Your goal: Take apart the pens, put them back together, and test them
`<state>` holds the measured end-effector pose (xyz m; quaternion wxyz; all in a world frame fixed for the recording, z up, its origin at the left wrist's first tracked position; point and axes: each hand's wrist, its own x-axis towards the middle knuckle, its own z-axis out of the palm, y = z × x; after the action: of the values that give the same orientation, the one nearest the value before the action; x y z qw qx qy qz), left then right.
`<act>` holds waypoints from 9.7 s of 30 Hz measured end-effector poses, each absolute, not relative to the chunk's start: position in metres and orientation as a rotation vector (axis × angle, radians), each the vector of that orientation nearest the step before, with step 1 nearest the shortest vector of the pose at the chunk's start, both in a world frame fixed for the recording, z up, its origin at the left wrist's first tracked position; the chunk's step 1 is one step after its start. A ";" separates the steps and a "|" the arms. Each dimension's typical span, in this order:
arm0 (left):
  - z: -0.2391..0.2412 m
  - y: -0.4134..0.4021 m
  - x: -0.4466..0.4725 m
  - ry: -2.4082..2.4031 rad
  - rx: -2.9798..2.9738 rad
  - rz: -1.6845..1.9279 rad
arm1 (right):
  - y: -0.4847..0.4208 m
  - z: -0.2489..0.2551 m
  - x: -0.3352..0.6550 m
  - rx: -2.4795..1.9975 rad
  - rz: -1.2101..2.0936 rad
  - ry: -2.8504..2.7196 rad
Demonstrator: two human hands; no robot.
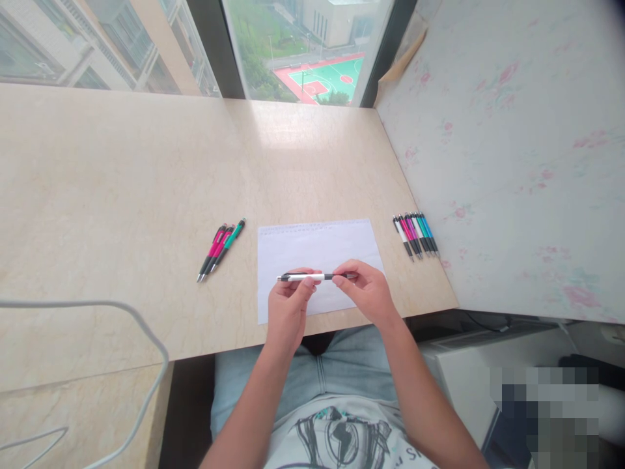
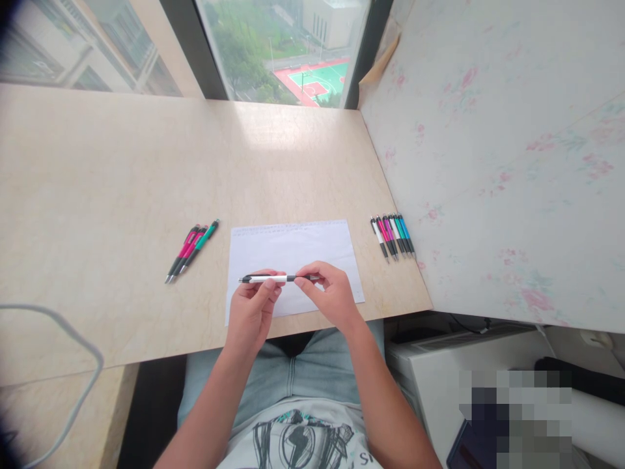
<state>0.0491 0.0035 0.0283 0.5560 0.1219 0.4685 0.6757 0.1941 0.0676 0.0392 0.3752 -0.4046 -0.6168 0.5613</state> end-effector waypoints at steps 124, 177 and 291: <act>0.027 0.004 0.052 1.078 0.215 1.621 | 0.068 0.038 0.197 -0.965 1.425 -1.583; 0.029 0.002 0.055 0.608 -0.245 1.491 | 0.070 0.089 0.210 -1.073 1.205 -1.665; 0.023 0.005 0.043 0.899 -0.030 1.556 | 0.068 0.046 0.194 -1.196 1.179 -1.875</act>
<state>0.0432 0.0047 0.0230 0.6227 -0.0129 0.3913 0.6775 0.1943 0.0678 0.0461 0.3072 -0.4523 -0.7089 0.4456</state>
